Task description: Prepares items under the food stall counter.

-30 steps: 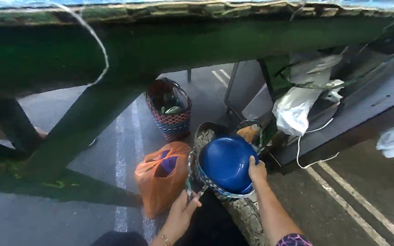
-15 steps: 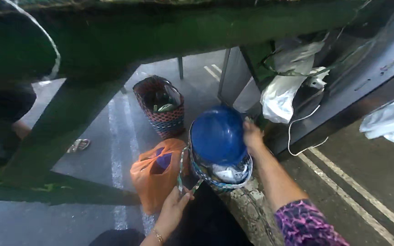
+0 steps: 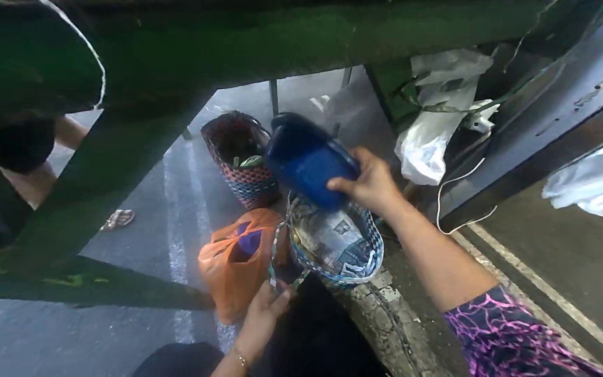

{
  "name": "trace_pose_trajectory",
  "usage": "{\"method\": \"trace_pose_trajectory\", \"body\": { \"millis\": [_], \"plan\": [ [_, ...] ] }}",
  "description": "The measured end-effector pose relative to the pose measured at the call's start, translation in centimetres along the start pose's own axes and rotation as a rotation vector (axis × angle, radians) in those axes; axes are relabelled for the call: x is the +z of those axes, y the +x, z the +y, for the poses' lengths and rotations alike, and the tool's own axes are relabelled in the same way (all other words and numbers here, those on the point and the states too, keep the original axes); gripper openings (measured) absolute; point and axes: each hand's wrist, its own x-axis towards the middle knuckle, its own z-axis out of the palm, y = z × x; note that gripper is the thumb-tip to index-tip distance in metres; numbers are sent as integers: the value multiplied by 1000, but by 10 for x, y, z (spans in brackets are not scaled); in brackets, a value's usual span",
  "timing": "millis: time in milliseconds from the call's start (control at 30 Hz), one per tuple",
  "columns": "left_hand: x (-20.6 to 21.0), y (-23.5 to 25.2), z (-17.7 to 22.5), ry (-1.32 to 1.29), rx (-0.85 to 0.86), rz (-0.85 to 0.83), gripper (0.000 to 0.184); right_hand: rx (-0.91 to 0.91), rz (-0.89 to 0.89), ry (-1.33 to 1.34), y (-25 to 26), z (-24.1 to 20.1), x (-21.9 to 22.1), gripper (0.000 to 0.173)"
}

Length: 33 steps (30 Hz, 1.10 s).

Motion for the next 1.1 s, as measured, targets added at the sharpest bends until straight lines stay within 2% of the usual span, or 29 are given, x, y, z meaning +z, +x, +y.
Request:
{"method": "trace_pose_trajectory", "body": {
  "millis": [133,200,267,300,333,367,433,467,533,567,600,667,700,733,833,933,1033,1100],
  "plan": [
    [-13,0,7,-301,-86,27,47,-450,-102,-273,-21,-1,30,35],
    [-35,-1,19,-413,-41,12,74,-654,-139,-371,-32,0,44,26],
    [-65,-6,42,-545,32,27,106,-767,-215,-421,-44,-1,53,15],
    [-77,-12,58,-602,65,68,115,-804,-261,-424,-51,-3,56,12],
    [-88,-17,72,-618,87,103,116,-828,-313,-409,-57,-5,60,16],
    [-96,-22,80,-589,86,146,105,-851,-369,-386,-62,-8,64,20],
    [-108,-30,77,-568,13,235,56,-906,-432,-302,-72,-11,72,25],
    [-111,-33,70,-568,-66,288,38,-910,-409,-251,-77,-11,76,26],
    [-107,-42,53,-588,-184,378,21,-812,-245,-153,-84,-5,83,22],
    [-100,-47,43,-637,-188,398,17,-695,-137,-105,-87,1,87,31],
    [-92,-53,30,-715,-158,396,17,-547,-57,-71,-91,7,91,54],
    [-81,-58,4,-893,-82,380,16,-242,-20,-27,-105,23,106,104],
    [-80,-56,-4,-972,-61,371,17,-137,-40,-46,-113,34,118,115],
    [-81,-52,-8,-1048,-48,370,21,-78,-70,-82,-121,45,130,118],
    [-84,-34,4,-1107,-27,439,34,-125,-60,-242,-124,79,162,99],
    [-94,-17,19,-1117,-14,433,45,-139,42,-417,-83,106,160,88],
    [-101,-7,23,-1088,-60,439,55,76,39,-522,-35,120,121,104],
    [-105,2,25,-1050,-103,471,55,172,44,-615,-11,128,98,116]
  ]
}}
